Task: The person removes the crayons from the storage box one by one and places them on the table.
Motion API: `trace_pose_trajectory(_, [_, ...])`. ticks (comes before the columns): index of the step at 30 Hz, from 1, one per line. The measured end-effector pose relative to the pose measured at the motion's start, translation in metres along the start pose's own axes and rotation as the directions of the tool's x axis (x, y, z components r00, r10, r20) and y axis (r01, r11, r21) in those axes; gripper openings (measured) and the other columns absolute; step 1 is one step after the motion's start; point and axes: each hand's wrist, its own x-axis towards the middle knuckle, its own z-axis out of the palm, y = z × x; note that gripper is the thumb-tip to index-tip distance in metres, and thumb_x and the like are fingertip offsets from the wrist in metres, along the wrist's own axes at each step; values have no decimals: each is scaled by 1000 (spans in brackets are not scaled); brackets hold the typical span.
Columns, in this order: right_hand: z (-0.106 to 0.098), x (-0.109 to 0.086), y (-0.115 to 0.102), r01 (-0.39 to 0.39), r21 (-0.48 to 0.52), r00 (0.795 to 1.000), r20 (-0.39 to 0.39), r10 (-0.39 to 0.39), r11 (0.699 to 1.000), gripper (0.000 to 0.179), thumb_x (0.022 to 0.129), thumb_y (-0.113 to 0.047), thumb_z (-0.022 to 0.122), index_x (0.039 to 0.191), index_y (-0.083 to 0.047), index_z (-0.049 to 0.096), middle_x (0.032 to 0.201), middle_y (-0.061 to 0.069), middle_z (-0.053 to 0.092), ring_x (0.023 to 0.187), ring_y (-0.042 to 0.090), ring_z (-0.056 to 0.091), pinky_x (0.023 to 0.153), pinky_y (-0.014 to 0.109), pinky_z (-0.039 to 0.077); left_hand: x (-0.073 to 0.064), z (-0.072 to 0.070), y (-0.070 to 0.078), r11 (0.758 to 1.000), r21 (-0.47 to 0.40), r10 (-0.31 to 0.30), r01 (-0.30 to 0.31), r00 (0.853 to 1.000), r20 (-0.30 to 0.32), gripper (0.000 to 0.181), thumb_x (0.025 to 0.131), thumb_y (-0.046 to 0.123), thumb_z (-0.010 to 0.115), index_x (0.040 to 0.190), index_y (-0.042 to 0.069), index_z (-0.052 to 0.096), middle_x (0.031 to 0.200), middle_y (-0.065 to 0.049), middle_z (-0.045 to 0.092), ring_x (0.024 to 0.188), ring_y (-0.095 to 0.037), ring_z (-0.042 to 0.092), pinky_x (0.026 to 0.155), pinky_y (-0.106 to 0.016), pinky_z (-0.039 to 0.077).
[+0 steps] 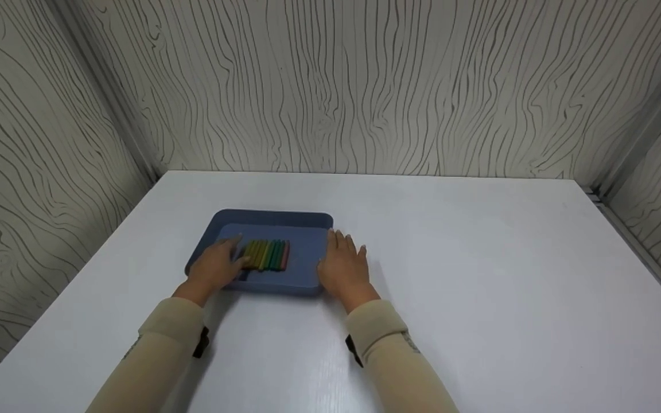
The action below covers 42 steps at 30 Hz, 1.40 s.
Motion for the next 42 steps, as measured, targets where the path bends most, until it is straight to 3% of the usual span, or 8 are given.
trace_pose_trajectory(5, [1, 2, 1, 9, -5, 1000, -3, -9, 1000, 60, 97, -16, 47, 147, 6, 23, 149, 22, 30, 137, 39, 25, 106, 61, 14, 0, -2, -2, 994, -108, -8, 10, 1000, 21, 46, 94, 16, 60, 138, 8, 50, 132, -14, 54, 121, -31, 50, 96, -47, 41])
trace_pose_trajectory(14, [1, 2, 4, 14, -14, 1000, 14, -14, 1000, 57, 97, -14, 44, 147, 6, 25, 149, 22, 30, 137, 39, 26, 106, 61, 15, 1, -2, -3, 984, -174, -25, 31, 999, 38, 43, 91, 7, 60, 134, 6, 55, 127, -15, 57, 117, -30, 53, 96, -45, 41])
trace_pose_trajectory(22, [-3, -4, 10, 4, -10, 1000, 9, -4, 1000, 57, 95, -13, 44, 146, 6, 27, 148, 23, 32, 136, 40, 26, 106, 61, 15, -1, 1, 7, 984, -167, -53, 61, 997, 53, 45, 89, 1, 60, 134, 5, 55, 127, -14, 58, 114, -28, 53, 95, -43, 42])
trace_pose_trajectory(32, [-13, -16, 28, -3, -8, 999, 32, 3, 1000, 58, 95, -14, 42, 146, 7, 25, 149, 24, 29, 136, 41, 24, 106, 62, 13, -1, 12, 27, 992, -113, -47, 54, 997, 63, 36, 90, 0, 59, 126, 5, 61, 114, -12, 64, 102, -25, 59, 86, -41, 47])
trace_pose_trajectory(42, [-23, -34, 50, 13, -11, 1000, 25, -13, 1000, 57, 95, -11, 43, 145, 10, 24, 146, 28, 31, 135, 44, 26, 106, 62, 14, -7, 22, 56, 994, -97, -45, 51, 997, 64, 18, 88, -1, 61, 103, 3, 68, 85, -6, 63, 75, -18, 53, 69, -38, 47])
